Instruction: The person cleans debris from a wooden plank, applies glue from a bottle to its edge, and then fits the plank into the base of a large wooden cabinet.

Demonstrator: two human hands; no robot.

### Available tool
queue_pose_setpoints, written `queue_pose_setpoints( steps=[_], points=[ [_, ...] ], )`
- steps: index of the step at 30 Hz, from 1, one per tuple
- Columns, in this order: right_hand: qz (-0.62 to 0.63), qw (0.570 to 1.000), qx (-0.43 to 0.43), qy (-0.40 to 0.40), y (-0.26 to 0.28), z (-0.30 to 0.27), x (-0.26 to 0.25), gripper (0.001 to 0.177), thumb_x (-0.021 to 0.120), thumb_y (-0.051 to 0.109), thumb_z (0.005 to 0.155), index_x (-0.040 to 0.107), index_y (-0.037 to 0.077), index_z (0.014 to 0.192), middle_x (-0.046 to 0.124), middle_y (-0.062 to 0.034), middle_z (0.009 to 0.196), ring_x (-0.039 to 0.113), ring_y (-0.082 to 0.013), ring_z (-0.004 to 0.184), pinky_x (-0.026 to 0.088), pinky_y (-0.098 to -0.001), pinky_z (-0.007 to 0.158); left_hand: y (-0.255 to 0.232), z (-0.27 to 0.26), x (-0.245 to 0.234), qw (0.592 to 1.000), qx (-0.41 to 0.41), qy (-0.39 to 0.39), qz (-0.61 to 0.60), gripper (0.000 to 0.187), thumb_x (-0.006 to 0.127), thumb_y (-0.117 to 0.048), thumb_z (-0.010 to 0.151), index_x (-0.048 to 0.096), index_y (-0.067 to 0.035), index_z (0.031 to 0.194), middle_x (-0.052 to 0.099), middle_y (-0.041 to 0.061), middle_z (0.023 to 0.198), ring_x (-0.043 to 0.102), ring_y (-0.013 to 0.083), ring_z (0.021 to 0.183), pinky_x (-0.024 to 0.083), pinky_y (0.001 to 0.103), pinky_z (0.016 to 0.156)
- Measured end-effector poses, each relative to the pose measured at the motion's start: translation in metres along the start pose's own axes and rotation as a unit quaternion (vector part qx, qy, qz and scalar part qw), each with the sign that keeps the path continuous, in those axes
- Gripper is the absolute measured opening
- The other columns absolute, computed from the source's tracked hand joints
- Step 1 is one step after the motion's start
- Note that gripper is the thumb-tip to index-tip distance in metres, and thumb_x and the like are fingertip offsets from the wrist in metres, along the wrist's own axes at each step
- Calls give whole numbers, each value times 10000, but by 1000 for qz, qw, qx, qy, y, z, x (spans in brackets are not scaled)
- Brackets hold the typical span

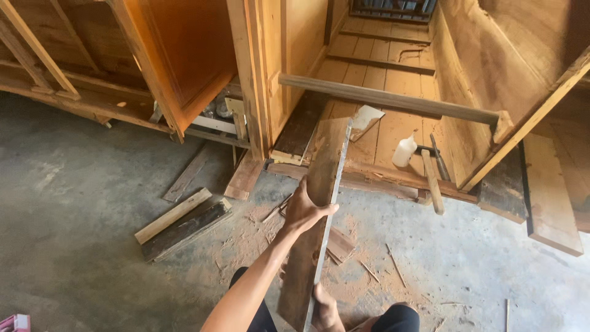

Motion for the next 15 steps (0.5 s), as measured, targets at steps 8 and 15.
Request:
queue_pose_setpoints(
  steps=[8, 15],
  points=[
    [-317, 917, -103, 221, 50, -24, 40, 1116, 946, 547, 662, 387, 59, 1496, 544, -183, 1480, 574, -334, 1322, 443, -595, 1125, 10, 7, 8, 907, 171, 156, -353, 1107, 837, -488, 556, 371, -131, 1494, 652, 158, 1213, 682, 300, 983, 669, 468, 862],
    [-474, 851, -191, 124, 101, 0, 73, 1169, 901, 437, 530, 328, 176, 1515, 630, -168, 1411, 660, -299, 1272, 496, -602, 1120, -27, 10, -15, 846, 282, 244, -381, 1261, 857, -564, 607, 217, -151, 1612, 556, 236, 1329, 605, 259, 939, 583, 343, 789]
  ],
)
Point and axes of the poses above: each hand's wrist, its own z-axis towards the middle knuckle, its own x-axis out of the palm, y = z × x, the point moved 1 cm from there along z, towards the middle knuckle
